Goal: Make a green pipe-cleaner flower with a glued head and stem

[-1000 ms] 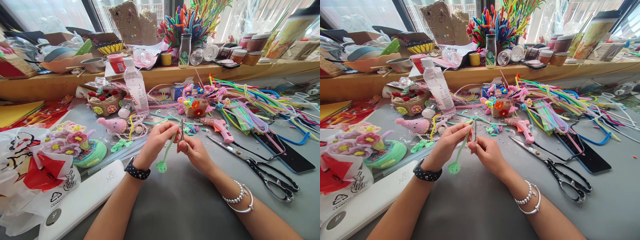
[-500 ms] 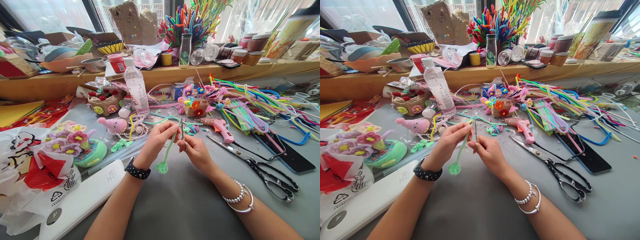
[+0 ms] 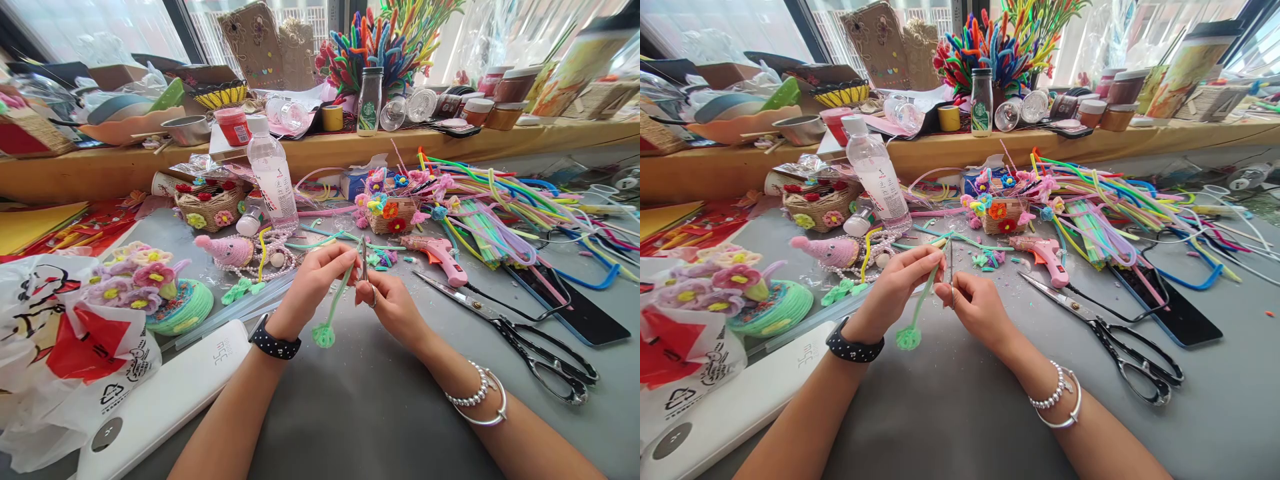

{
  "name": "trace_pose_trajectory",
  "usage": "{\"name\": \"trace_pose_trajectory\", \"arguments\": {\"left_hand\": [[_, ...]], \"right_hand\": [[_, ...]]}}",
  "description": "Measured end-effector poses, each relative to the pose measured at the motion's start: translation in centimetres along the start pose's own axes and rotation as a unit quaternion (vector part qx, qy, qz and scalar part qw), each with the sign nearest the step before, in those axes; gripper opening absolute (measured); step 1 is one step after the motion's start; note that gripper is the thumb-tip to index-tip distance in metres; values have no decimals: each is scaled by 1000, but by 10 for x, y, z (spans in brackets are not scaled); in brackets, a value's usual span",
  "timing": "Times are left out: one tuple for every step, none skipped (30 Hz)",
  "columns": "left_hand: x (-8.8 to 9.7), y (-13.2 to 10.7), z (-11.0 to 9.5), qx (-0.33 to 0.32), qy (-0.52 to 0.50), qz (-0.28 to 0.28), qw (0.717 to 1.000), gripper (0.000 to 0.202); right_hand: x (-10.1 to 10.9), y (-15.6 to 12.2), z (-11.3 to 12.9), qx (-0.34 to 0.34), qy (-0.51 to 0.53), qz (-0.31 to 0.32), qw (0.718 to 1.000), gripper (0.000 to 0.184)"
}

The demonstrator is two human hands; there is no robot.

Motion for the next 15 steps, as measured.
{"name": "trace_pose_trajectory", "arguments": {"left_hand": [[0,0,0,1,0,0,1000,21],[0,0,1,2,2,-1,1000,22],[0,0,1,4,3,-3,1000,22],[1,0,1,5,4,-4,1000,22],[1,0,1,6,4,-5,1000,21],[1,0,1,7,0,-6,1000,21],[0,0,1,9,-5,-7,1000,21],[0,0,0,10,-11,-7,1000,21],[0,0,0,12,-15,-8,1000,20],[0,0,0,13,-18,-10,1000,20],[0,0,0,13,-18,-14,1000,20],[1,0,0,13,-15,-18,1000,20],[1,0,0,12,-10,-22,1000,20],[1,0,0,10,-4,-25,1000,20],[2,0,0,8,2,-28,1000,20]], "right_hand": [[0,0,0,0,-2,-1,1000,52],[0,0,0,0,-5,-1,1000,52],[0,0,-1,-1,-9,-2,1000,51],[0,0,-1,-2,-13,-3,1000,51],[0,0,-2,-4,-17,-3,1000,50],[0,0,-3,-5,-21,-4,1000,49],[0,0,-3,-7,-25,-6,1000,48],[0,0,-4,-8,-29,-7,1000,47],[0,0,-4,-8,-33,-8,999,46],[0,0,-4,-8,-35,-9,999,46],[0,1,-4,-8,-37,-11,999,45],[0,1,-4,-9,-39,-12,999,45],[0,1,-4,-10,-40,-14,999,44],[0,1,-4,-11,-41,-17,999,44],[0,2,-4,-12,-42,-21,999,44]]}}
Point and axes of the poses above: each hand's wrist, its own y-axis towards the middle knuckle, its own x-axis out of the back of the hand, z = x × y, the point moved 4 cm from there along y, towards the middle knuckle, and after that the axes turned 6 degrees about -z, right-handed, at the moved point
